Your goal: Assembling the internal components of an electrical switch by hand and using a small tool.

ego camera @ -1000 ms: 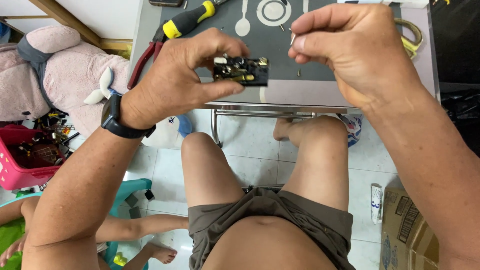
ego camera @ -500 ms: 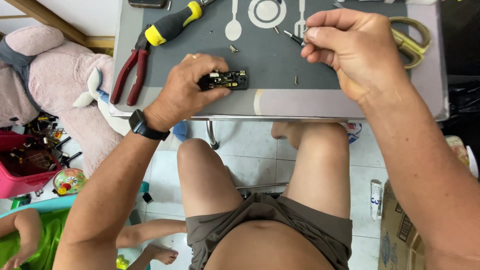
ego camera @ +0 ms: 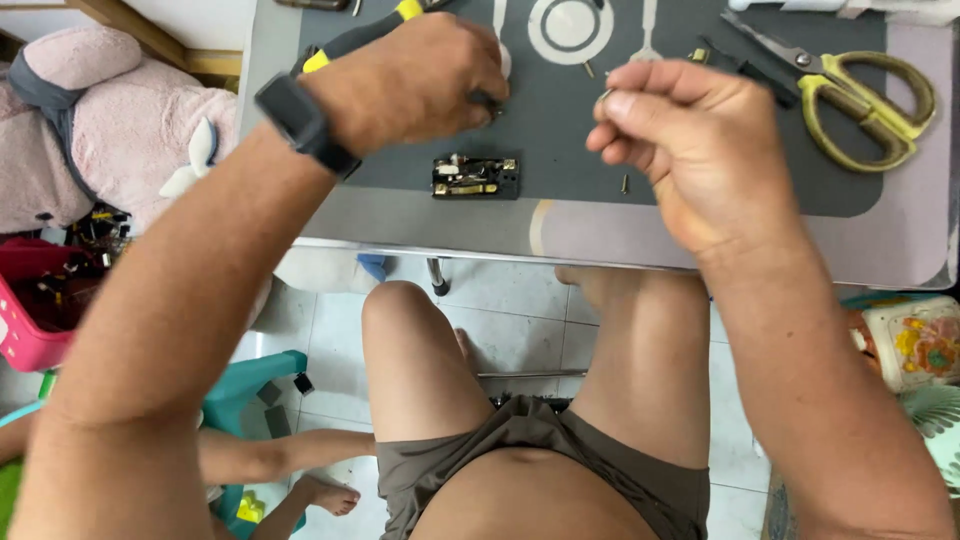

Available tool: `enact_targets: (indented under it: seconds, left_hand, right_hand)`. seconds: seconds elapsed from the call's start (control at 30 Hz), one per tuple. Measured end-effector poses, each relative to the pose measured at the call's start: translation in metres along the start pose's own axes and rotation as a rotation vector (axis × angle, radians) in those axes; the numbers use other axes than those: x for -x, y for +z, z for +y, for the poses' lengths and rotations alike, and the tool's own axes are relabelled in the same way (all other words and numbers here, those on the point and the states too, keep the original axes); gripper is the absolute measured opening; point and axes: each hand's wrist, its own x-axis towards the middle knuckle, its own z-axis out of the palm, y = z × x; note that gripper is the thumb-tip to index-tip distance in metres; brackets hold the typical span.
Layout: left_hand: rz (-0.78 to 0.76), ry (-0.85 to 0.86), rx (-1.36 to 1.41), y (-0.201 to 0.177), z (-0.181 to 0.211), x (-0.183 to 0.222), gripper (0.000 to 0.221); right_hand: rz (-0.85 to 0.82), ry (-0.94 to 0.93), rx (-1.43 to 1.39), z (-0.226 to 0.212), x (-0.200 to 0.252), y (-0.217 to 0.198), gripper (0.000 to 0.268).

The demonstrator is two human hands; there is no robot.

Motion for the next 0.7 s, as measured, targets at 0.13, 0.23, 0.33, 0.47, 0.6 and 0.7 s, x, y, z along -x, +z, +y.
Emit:
enact_targets:
  seconds: [0.13,0.23,0.33,0.47,0.6,0.7]
  left_hand:
    - [-0.216,-0.050,-0.258,0.003,-0.003,-0.013,0.013]
    - [-0.213,-0.088,-0.243,0.004,-0.006,-0.011,0.012]
    - [-0.088,-0.123,-0.217,0.004,-0.007,0.002,0.010]
    - [-0.003,-0.126,-0.289,0.010,-0.007,0.009,0.005]
    - [0.072,-0.083,-0.134,0.007,-0.009,0.009,0.007]
    - [0.121,-0.111,0.028,0.004,-0.014,0.010,0.013]
  right_hand:
    - [-0.033,0.009,-0.072,0.009,0.005,-0.002,0.015]
    - [-0.043,0.031,-0.062,0.008,0.007,-0.001,0.019]
    - [-0.037,0.028,-0.016,0.007,0.009,0.009,0.023]
    - [-0.051,-0.043,0.093,0.011,0.008,0.017,0.027]
    - [-0.061,-0.036,0.097,0.011,0.008,0.019,0.025]
    - [-0.049,-0.070,0.097,0.013,0.007,0.016,0.022]
